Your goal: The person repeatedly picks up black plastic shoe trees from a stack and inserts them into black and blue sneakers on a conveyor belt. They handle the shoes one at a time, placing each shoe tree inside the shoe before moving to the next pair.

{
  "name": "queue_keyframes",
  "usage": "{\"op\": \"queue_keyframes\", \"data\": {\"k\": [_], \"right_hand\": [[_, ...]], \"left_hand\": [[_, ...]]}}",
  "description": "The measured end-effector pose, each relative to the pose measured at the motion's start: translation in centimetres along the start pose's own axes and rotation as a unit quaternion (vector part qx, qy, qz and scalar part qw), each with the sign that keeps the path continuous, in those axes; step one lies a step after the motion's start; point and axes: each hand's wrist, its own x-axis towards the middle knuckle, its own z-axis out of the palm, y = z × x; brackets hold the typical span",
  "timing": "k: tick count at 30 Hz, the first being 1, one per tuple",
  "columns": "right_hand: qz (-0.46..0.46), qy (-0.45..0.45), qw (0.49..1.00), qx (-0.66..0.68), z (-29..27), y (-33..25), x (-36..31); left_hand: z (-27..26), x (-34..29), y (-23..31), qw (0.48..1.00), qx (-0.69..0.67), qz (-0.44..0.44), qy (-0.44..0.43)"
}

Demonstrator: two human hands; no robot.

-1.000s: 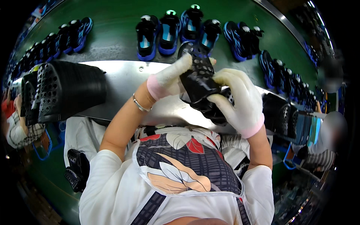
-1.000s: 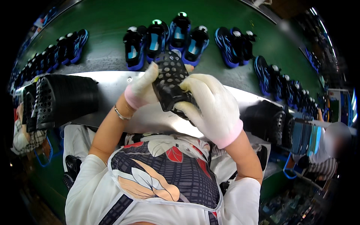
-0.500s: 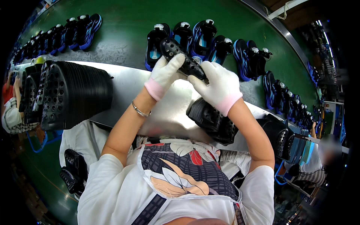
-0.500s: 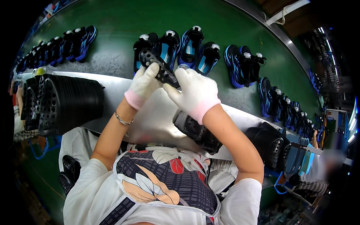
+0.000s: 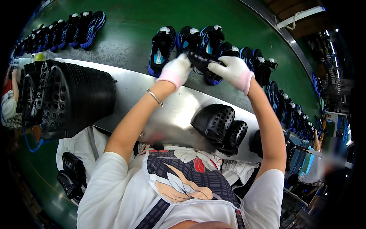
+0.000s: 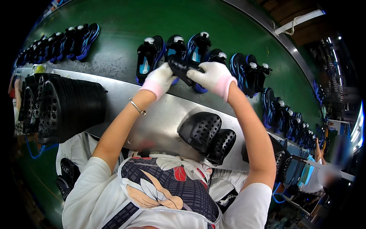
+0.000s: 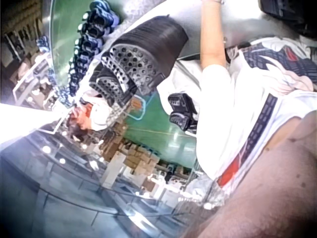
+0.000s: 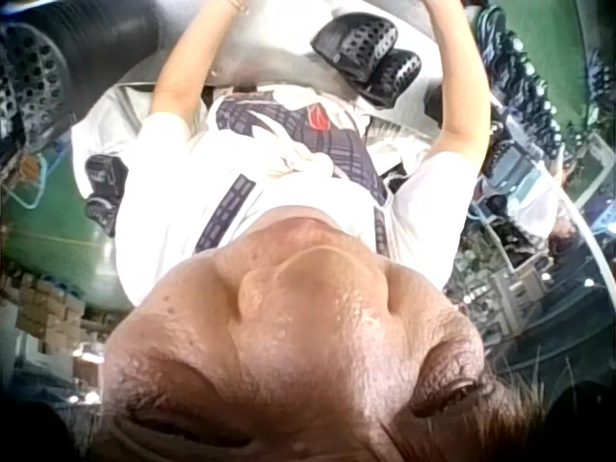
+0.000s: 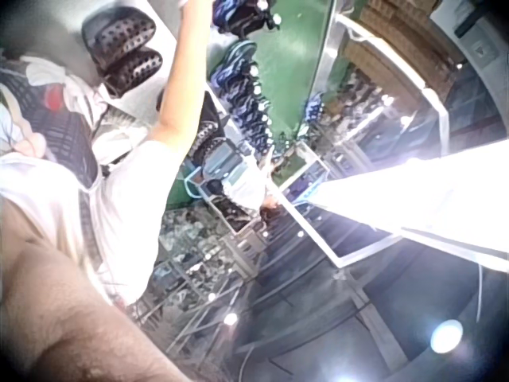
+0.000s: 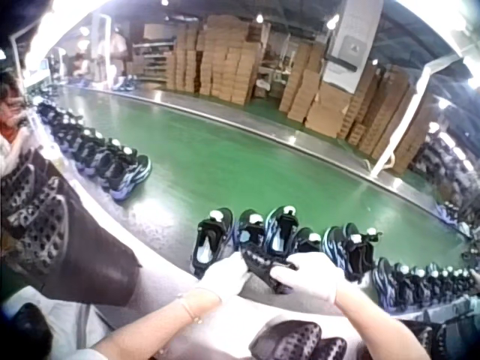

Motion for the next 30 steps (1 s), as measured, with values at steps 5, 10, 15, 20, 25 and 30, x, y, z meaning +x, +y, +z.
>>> {"op": "queue_keyframes", "data": {"k": [5,10,15,20,25,30], "right_hand": [[0.013,-0.099,0.993,-0.066,-2.4,-0.4,3.7],[0.06,-0.085,0.976,-0.189,0.6,-2.7,6.3],[0.068,-0.077,0.944,-0.313,5.7,-4.4,8.2],[0.031,-0.126,0.921,-0.367,5.1,-6.5,8.2],[0.032,-0.11,0.929,-0.352,5.4,-6.3,8.9],[0.029,-0.061,0.944,-0.323,6.6,-4.5,9.6]], "left_hand": [[2.1,-0.5,0.2,0.995,-0.075,0.063,0.023],[2.1,0.1,0.5,0.999,-0.031,0.002,-0.037],[2.2,0.9,-0.4,0.985,-0.02,-0.107,-0.132],[1.0,1.3,-0.5,0.976,-0.01,-0.109,-0.189],[1.2,1.4,-0.9,0.978,-0.015,-0.099,-0.184],[0.9,1.7,-0.3,0.974,0.031,-0.105,-0.196]]}}
